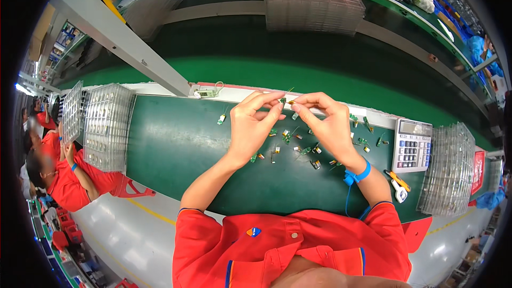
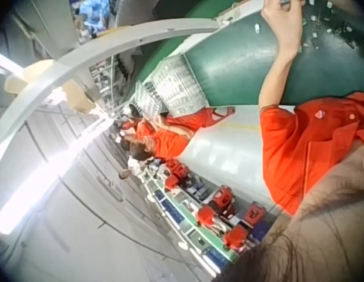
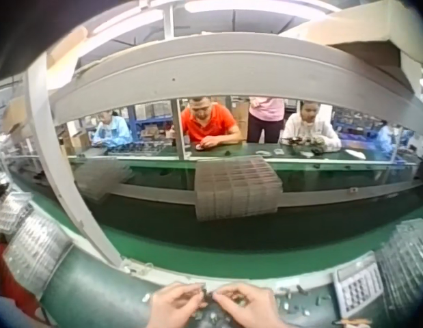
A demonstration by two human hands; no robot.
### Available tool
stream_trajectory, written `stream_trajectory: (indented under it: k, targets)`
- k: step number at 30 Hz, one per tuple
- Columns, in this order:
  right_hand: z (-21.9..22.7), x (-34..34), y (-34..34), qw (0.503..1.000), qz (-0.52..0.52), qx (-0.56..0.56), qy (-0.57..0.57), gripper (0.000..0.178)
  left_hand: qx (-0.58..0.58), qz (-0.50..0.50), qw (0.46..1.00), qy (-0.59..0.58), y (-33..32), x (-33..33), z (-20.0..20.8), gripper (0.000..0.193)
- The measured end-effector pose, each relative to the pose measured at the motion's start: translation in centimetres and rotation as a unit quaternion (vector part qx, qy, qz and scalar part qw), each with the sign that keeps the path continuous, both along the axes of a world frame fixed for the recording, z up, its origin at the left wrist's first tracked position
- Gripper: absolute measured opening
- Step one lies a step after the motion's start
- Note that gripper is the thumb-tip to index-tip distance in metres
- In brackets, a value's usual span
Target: Assembling small electronic components at a production line workstation.
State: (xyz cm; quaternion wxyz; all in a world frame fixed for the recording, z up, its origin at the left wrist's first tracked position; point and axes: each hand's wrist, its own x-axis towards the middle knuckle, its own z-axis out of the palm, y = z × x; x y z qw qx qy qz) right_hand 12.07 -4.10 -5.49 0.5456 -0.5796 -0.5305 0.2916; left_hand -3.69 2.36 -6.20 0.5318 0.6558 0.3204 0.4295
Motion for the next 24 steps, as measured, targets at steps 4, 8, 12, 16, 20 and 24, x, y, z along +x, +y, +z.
stream_trajectory:
  k: [4,8,12,16,20,24]
  targets:
    - [0.1,0.1,0.6,0.899,0.026,0.293,-0.326,0.020,-0.007,-0.014,1.000,0.001,-0.1,0.2,-0.4,0.017]
    - [0.6,0.0,-0.4,0.864,0.042,0.277,-0.418,0.026,-0.091,-0.026,0.995,-0.028,-0.1,-0.3,0.0,0.017]
    - [0.9,0.0,-0.6,0.855,0.032,0.270,-0.441,0.029,-0.204,-0.064,0.974,-0.076,0.0,-0.7,0.2,0.017]
    - [0.9,0.3,-0.5,0.861,0.032,0.273,-0.428,0.030,-0.208,-0.082,0.971,-0.085,0.6,-0.7,0.5,0.015]
    - [1.0,0.6,0.0,0.868,0.032,0.294,-0.400,0.031,-0.204,-0.088,0.971,-0.094,0.9,-1.0,0.9,0.013]
    - [1.7,-0.7,-0.3,0.879,0.032,0.290,-0.377,0.028,-0.187,-0.068,0.976,-0.088,0.3,-1.5,0.8,0.014]
